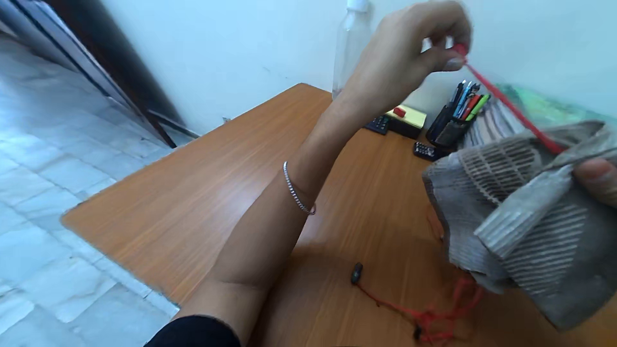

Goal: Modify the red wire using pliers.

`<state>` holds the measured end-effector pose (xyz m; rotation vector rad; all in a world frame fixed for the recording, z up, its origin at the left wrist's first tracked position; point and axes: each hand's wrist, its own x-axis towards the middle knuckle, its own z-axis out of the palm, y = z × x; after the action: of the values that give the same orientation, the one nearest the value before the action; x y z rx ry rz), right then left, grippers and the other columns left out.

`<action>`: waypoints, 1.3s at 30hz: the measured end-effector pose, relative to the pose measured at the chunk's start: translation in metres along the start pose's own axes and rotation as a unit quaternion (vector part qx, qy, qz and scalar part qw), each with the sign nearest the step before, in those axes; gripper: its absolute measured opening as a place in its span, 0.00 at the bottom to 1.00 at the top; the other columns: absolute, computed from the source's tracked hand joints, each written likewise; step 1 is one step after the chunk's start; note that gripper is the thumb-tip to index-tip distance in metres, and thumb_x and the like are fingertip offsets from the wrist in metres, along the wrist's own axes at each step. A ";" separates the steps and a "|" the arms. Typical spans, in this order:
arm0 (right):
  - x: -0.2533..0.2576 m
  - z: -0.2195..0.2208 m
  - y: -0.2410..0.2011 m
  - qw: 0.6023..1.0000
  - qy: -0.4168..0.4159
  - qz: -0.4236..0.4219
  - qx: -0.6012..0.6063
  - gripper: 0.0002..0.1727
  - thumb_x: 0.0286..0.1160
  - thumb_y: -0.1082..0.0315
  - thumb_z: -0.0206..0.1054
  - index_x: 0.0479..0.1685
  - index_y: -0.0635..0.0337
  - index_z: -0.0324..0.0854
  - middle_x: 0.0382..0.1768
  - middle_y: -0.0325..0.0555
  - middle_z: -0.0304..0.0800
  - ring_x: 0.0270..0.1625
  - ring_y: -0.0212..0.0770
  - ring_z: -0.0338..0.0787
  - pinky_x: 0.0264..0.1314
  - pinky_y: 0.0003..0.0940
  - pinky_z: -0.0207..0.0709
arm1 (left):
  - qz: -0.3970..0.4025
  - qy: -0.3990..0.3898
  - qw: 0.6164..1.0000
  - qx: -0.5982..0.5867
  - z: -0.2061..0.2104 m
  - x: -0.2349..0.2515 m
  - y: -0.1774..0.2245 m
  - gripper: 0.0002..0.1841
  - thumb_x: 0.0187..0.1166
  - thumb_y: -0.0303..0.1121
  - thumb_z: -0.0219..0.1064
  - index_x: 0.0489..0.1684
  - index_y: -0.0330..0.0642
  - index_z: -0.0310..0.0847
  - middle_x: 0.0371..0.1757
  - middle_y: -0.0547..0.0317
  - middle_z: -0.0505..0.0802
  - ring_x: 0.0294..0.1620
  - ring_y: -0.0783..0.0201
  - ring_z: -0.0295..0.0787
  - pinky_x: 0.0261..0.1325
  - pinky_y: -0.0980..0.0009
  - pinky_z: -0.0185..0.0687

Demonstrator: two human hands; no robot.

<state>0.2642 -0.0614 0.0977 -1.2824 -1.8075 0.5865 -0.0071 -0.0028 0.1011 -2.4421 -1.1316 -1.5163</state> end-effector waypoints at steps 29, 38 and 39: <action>0.021 -0.027 0.052 0.994 0.028 -0.059 0.082 0.11 0.86 0.53 0.60 0.46 0.43 0.85 0.33 0.21 0.91 0.37 0.17 0.90 0.42 0.17 0.86 | 0.030 -0.003 0.999 -0.035 0.003 -0.008 0.012 0.06 0.78 0.27 0.69 0.46 0.38 0.90 0.38 0.61 0.86 0.39 0.76 0.81 0.44 0.83 0.77; 0.008 -0.007 0.029 0.983 -0.067 -0.093 0.140 0.14 0.80 0.42 0.65 0.39 0.37 0.89 0.29 0.23 0.92 0.30 0.19 0.90 0.32 0.15 0.84 | 0.078 -0.032 0.983 -0.163 0.033 -0.008 0.032 0.06 0.74 0.23 0.72 0.44 0.33 0.89 0.39 0.60 0.87 0.37 0.80 0.80 0.41 0.87 0.75; 0.007 -0.002 0.027 0.983 -0.073 -0.091 0.141 0.14 0.79 0.43 0.66 0.38 0.37 0.90 0.28 0.23 0.92 0.29 0.19 0.89 0.30 0.15 0.83 | 0.080 -0.033 0.980 -0.177 0.036 -0.009 0.033 0.06 0.74 0.23 0.72 0.43 0.33 0.89 0.39 0.60 0.87 0.37 0.80 0.80 0.41 0.88 0.75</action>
<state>0.2795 -0.0456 0.0812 -0.8928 -1.8582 0.8176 0.0385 -0.0172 0.0860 -2.7464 -0.6984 -1.7237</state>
